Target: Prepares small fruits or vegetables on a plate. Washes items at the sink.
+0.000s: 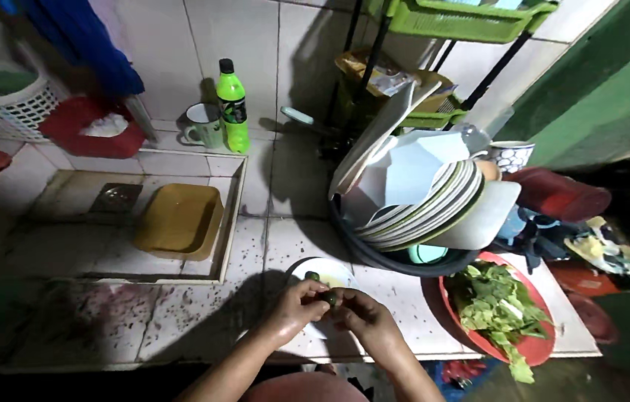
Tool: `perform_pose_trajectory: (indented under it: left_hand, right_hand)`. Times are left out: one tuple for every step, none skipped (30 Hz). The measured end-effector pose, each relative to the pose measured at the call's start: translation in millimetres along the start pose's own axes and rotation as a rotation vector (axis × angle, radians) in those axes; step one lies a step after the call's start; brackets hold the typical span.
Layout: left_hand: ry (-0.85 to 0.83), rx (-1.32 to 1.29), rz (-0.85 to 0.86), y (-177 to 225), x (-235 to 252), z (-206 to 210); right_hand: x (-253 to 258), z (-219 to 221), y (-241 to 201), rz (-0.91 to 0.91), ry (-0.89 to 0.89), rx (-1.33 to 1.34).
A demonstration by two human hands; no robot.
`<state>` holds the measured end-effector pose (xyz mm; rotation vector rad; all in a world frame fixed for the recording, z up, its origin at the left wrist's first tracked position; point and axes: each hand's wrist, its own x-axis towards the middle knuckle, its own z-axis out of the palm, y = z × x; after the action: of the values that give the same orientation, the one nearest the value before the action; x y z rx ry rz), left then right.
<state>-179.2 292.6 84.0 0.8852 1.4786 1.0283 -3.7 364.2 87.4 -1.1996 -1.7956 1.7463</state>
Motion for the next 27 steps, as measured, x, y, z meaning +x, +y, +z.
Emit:
perform_pose_trajectory:
  left_hand:
    - [0.005,-0.072,-0.028,1.2,0.2,1.9]
    - [0.006,-0.124,-0.04,0.8,0.4,3.9]
    - [0.006,-0.155,-0.052,0.9,0.2,6.1]
    - [0.003,-0.166,-0.062,1.8,-0.4,8.2]
    - [0.001,-0.161,-0.067,2.7,-1.3,9.9]
    - [0.003,-0.145,-0.064,3.6,-2.2,11.1]
    - [0.009,-0.117,-0.049,3.9,-3.0,11.5]
    - [0.016,-0.081,-0.019,3.8,-3.8,11.6]
    - [0.021,-0.044,0.001,4.5,-4.4,11.2]
    - [0.031,-0.004,0.016,5.4,-4.5,11.0]
    - [0.04,0.026,0.026,6.8,-4.6,10.9]
    - [0.044,0.051,0.03,9.0,-4.7,10.6]
    - [0.041,0.075,0.028,11.9,-4.6,10.3]
    - [0.034,0.105,0.026,14.7,-4.3,9.5]
    - [0.025,0.136,0.035,15.9,-3.3,8.5]
    - [0.021,0.166,0.056,15.9,-2.4,7.6]
    - [0.025,0.188,0.089,15.3,-1.6,7.4]
    - [0.031,0.201,0.112,16.1,-1.2,7.9]
    - [0.033,0.204,0.123,17.6,-1.0,8.3]
    - [0.033,0.207,0.123,19.1,-0.5,8.3]
    - [0.036,0.222,0.118,20.4,0.3,7.8]
    - [0.042,0.254,0.111,21.3,1.2,6.8]
    - [0.044,0.306,0.099,22.5,1.7,5.9]
    - [0.049,0.372,0.096,23.4,2.1,5.6]
    - [0.055,0.46,0.112,23.5,2.7,6.2]
    - [0.052,0.556,0.127,23.5,3.6,7.4]
    - [0.026,0.657,0.123,24.9,5.2,8.8]
  right_hand:
    - [-2.4,0.8,5.4,-0.081,0.023,-0.016]
    - [-4.1,2.2,10.1,-0.159,0.053,-0.054]
    - [-4.6,3.2,14.6,-0.237,0.08,-0.104]
    - [-3.9,3.6,18.8,-0.313,0.109,-0.162]
    - [-2.9,2.9,21.8,-0.371,0.131,-0.214]
    - [-1.7,1.6,23.8,-0.409,0.143,-0.255]
    - [-0.6,0.1,24.6,-0.428,0.145,-0.284]
    - [0.2,-1.1,23.8,-0.431,0.137,-0.302]
    - [1.2,-2.0,22.7,-0.43,0.127,-0.313]
    - [2.3,-2.6,21.6,-0.433,0.121,-0.322]
    - [3.6,-3.4,20.3,-0.442,0.12,-0.33]
    - [5.0,-4.7,18.4,-0.453,0.119,-0.337]
    - [6.7,-6.5,16.4,-0.463,0.116,-0.343]
    - [8.5,-8.9,13.8,-0.467,0.106,-0.341]
    - [10.7,-11.5,11.0,-0.473,0.094,-0.34]
    - [12.9,-14.5,8.3,-0.476,0.077,-0.343]
    - [15.1,-17.1,6.0,-0.491,0.064,-0.352]
    - [17.1,-18.7,4.0,-0.505,0.057,-0.37]
    - [19.2,-19.6,2.7,-0.516,0.055,-0.389]
    - [21.4,-20.0,1.3,-0.515,0.05,-0.398]
    - [23.0,-20.4,-1.0,-0.493,0.036,-0.4]
    - [24.5,-20.8,-2.7,-0.469,0.021,-0.401]
    - [26.6,-21.1,-2.8,-0.453,0.008,-0.408]
    - [29.3,-21.4,-1.6,-0.446,-0.005,-0.422]
    - [32.0,-21.9,0.5,-0.442,-0.016,-0.446]
    - [35.1,-22.3,3.4,-0.434,-0.029,-0.48]
    - [38.2,-22.2,5.5,-0.416,-0.042,-0.521]
